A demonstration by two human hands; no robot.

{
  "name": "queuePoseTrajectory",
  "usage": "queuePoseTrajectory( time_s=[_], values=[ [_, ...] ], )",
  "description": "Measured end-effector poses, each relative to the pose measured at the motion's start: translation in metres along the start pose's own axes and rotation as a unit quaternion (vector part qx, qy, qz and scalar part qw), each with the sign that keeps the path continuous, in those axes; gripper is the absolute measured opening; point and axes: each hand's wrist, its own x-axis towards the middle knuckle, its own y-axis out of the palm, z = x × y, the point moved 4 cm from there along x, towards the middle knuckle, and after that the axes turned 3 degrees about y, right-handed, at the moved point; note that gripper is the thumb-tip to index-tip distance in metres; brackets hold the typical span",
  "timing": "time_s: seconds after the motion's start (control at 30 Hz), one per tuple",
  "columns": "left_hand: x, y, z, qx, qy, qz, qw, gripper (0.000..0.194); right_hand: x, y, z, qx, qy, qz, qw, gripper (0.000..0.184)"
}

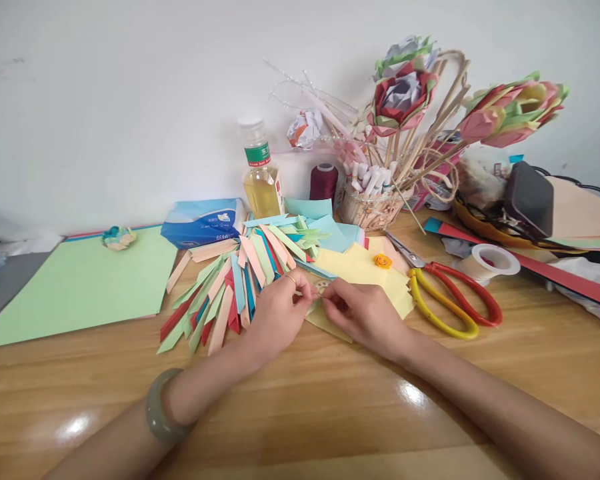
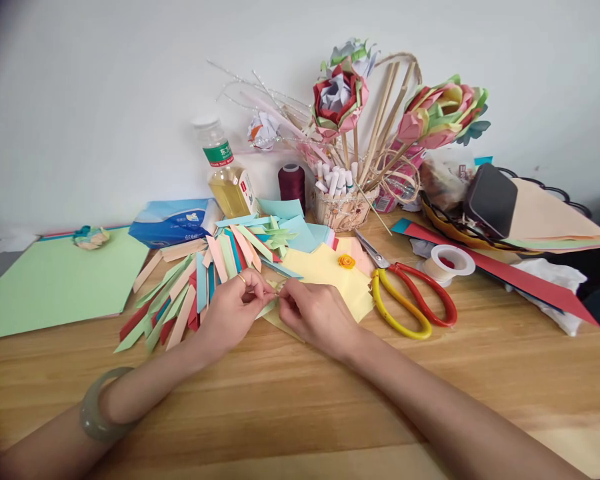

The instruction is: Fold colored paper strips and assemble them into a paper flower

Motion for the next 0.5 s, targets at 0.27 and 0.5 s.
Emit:
queuePoseTrajectory(
  time_s=[0.27, 0.5],
  values=[
    [0.006, -0.016, 0.007, -0.055, -0.105, -0.032, 0.992, 0.016, -0.001, -0.008, 0.003, -0.09, -0.094, 0.04, 0.991, 0.021],
    [0.01, -0.017, 0.005, -0.122, -0.108, -0.033, 0.986, 0.017, -0.003, -0.013, -0.003, -0.106, -0.118, 0.055, 0.986, 0.021]
  ],
)
